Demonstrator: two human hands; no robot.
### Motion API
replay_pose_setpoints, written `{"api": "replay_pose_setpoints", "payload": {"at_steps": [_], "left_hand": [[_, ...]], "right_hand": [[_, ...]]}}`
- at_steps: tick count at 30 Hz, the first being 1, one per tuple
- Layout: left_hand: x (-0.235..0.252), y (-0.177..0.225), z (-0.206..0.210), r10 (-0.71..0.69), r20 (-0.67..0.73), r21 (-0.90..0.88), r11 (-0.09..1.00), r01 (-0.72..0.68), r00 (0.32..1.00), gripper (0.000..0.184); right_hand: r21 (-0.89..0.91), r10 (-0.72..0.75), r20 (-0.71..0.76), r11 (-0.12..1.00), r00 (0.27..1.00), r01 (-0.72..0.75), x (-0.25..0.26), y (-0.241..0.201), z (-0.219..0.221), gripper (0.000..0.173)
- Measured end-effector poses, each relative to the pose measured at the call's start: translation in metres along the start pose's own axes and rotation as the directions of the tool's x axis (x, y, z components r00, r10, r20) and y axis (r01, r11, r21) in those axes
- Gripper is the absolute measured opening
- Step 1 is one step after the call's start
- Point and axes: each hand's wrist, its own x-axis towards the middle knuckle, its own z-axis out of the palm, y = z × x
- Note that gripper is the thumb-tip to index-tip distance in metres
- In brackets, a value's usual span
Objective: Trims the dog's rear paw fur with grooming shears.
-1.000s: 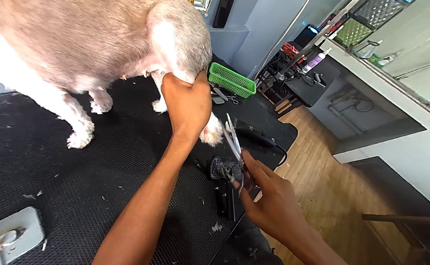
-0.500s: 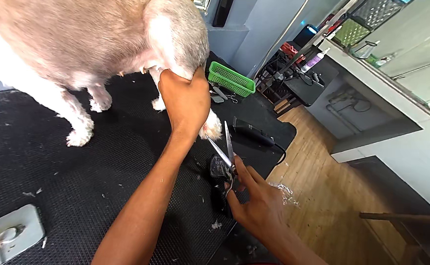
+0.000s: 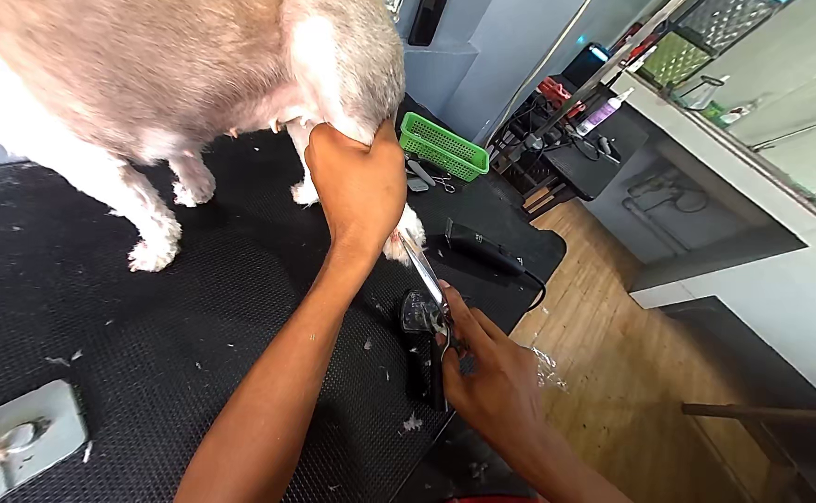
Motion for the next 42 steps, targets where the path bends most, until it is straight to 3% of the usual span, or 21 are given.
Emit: {"api": "replay_pose_setpoints", "payload": {"at_steps": [22,24,27,30,33,38,42], "left_hand": [[0.001,0.001,-0.001,0.003,0.009,-0.045,0.999,-0.002,1.0,0.012],[0.004,-0.002,-0.002,0.034,0.059,-0.092,0.995,-0.028,0.998,0.01],[0.014,-0.006,-0.01,0.116,0.267,-0.225,0.973,-0.055,0.957,0.011],[0.023,-0.005,-0.021,0.154,0.471,-0.304,0.953,-0.004,0.869,0.019],[0.027,-0.003,-0.029,0.189,0.594,-0.315,0.949,0.009,0.782,0.018],[0.024,-0.01,-0.033,0.256,0.663,-0.263,0.96,-0.101,0.703,0.029],[0.019,-0.013,-0.028,0.288,0.643,-0.275,0.952,-0.137,0.71,0.034]], "right_hand": [[0.203,0.049,0.064,0.977,0.997,-0.062,0.001,-0.003,0.002,0.064],[0.322,0.107,0.107,0.937,0.989,-0.136,-0.001,-0.003,0.004,0.066],[0.61,0.145,0.253,0.744,0.957,-0.274,0.001,-0.003,-0.002,0.075],[0.772,-0.023,0.355,0.572,0.935,-0.279,0.014,0.006,-0.019,0.077],[0.82,-0.285,0.397,0.537,0.873,-0.198,0.035,0.023,-0.042,0.073],[0.791,-0.517,0.513,0.595,0.685,-0.142,0.068,0.047,-0.074,0.066],[0.715,-0.482,0.623,0.671,0.616,-0.197,0.078,0.055,-0.076,0.064]]}}
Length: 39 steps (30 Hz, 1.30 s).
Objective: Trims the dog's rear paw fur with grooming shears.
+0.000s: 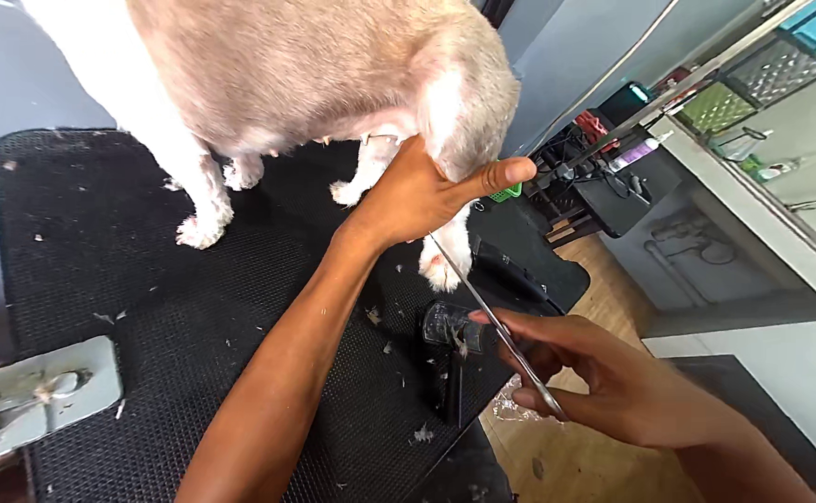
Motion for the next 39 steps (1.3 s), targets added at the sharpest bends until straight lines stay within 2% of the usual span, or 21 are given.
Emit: {"api": "replay_pose_setpoints", "payload": {"at_steps": [4,6,8,11,14,17,20,23,27,30,33,36,39], "left_hand": [[0.001,-0.002,0.001,0.003,0.016,0.003,1.0,-0.003,1.0,0.035],[0.001,-0.002,0.002,-0.007,0.025,-0.015,1.0,0.007,1.0,0.034],[0.0,-0.001,0.006,-0.026,0.017,-0.078,0.997,0.027,1.0,0.028],[0.001,0.0,0.013,-0.042,-0.009,-0.194,0.98,0.039,0.999,0.019],[0.004,0.003,0.02,-0.036,-0.018,-0.306,0.952,0.029,0.999,0.015],[0.002,0.003,0.027,-0.051,-0.035,-0.322,0.946,0.037,0.998,0.016],[0.0,0.001,0.032,-0.044,-0.077,-0.222,0.975,0.025,0.996,0.024],[0.002,0.001,0.034,-0.039,-0.121,-0.132,0.991,0.022,0.992,0.026],[0.004,0.003,0.029,-0.058,-0.116,-0.098,0.994,0.046,0.992,0.029],[0.004,0.007,0.026,-0.087,-0.089,-0.109,0.991,0.077,0.992,0.025],[0.004,0.009,0.024,-0.083,-0.066,-0.111,0.991,0.075,0.994,0.025],[0.006,0.01,0.021,-0.084,-0.067,-0.123,0.99,0.075,0.994,0.024],[0.006,0.011,0.018,-0.099,-0.065,-0.096,0.991,0.092,0.993,0.025]], "right_hand": [[0.025,0.087,0.138,0.995,0.986,-0.092,-0.006,0.008,0.008,0.063],[0.102,0.071,0.263,0.99,0.962,-0.101,-0.01,0.01,0.009,0.066],[0.231,0.033,0.329,0.966,0.944,-0.114,-0.01,0.012,0.012,0.068],[0.406,-0.026,0.368,0.904,0.929,-0.135,-0.013,0.022,0.017,0.07],[0.492,-0.063,0.345,0.862,0.937,-0.123,-0.017,0.03,0.019,0.07],[0.376,0.004,0.278,0.92,0.961,-0.113,-0.021,0.022,0.016,0.069],[0.185,0.124,0.17,0.97,0.978,-0.155,-0.029,0.01,0.012,0.068],[0.086,0.174,0.125,0.979,0.977,-0.185,-0.037,0.002,0.004,0.069],[0.042,0.079,0.169,0.995,0.982,-0.087,-0.049,-0.001,-0.015,0.066],[0.017,0.038,0.131,0.999,0.991,-0.041,-0.048,-0.008,-0.028,0.066],[-0.054,0.058,0.129,0.997,0.99,-0.052,-0.034,-0.016,-0.04,0.066],[-0.047,0.055,0.218,0.998,0.974,-0.046,-0.017,-0.012,-0.048,0.07],[-0.034,0.137,0.283,0.99,0.949,-0.133,-0.009,-0.018,-0.047,0.067]]}}
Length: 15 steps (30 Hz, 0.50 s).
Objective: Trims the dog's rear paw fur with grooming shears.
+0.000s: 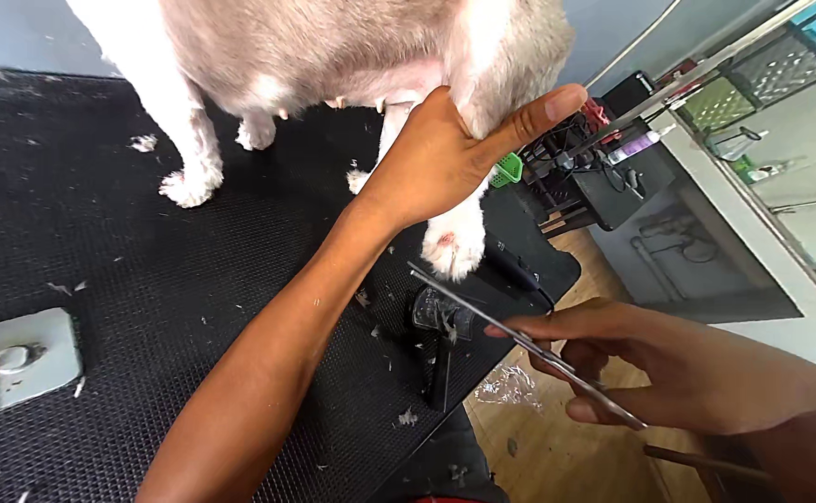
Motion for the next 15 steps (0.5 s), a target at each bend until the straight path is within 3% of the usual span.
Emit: {"api": "replay_pose_setpoints", "payload": {"at_steps": [7,15], "left_hand": [[-0.001,-0.001,0.001,0.006,0.011,0.054,0.999,-0.007,1.0,0.03],[-0.003,0.001,-0.001,-0.105,0.057,0.142,0.985,0.096,0.993,0.039]], "right_hand": [[-0.079,0.125,-0.034,0.989,0.992,-0.127,-0.017,-0.013,-0.006,0.064],[-0.281,0.212,-0.093,0.932,0.973,-0.23,-0.019,-0.035,-0.019,0.066]]}}
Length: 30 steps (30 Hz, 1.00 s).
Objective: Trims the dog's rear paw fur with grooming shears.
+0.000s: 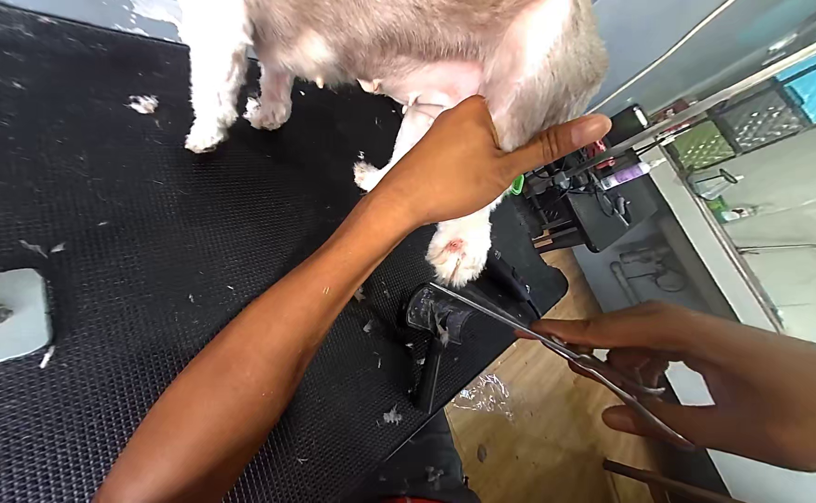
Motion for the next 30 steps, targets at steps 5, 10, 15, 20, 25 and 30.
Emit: {"api": "replay_pose_setpoints", "payload": {"at_steps": [5,10,15,20,25,30], "left_hand": [[0.0,-0.002,0.003,0.016,0.03,0.021,1.0,-0.016,0.999,0.039],[0.001,-0.001,0.001,-0.008,0.048,0.076,0.997,0.004,0.999,0.042],[0.001,0.002,-0.005,-0.027,0.036,0.099,0.995,0.024,0.999,0.042],[0.001,0.003,-0.007,-0.039,0.027,0.105,0.994,0.036,0.999,0.043],[0.002,0.003,-0.009,-0.045,0.016,0.065,0.997,0.044,0.999,0.041],[0.002,0.004,-0.01,-0.046,0.009,0.082,0.996,0.045,0.999,0.041]], "right_hand": [[-0.068,0.004,-0.028,0.998,1.0,-0.006,0.001,-0.009,-0.007,0.066],[-0.143,-0.032,-0.023,0.989,0.999,0.028,0.005,-0.012,-0.011,0.065],[-0.135,-0.065,-0.039,0.989,0.997,0.059,0.005,-0.005,-0.011,0.063],[-0.154,-0.045,-0.032,0.987,0.998,0.04,0.006,-0.011,-0.009,0.063],[-0.12,-0.024,-0.012,0.993,1.0,0.023,0.004,-0.019,-0.004,0.064],[-0.117,-0.024,-0.037,0.993,0.999,0.019,0.004,-0.023,-0.006,0.066]]}}
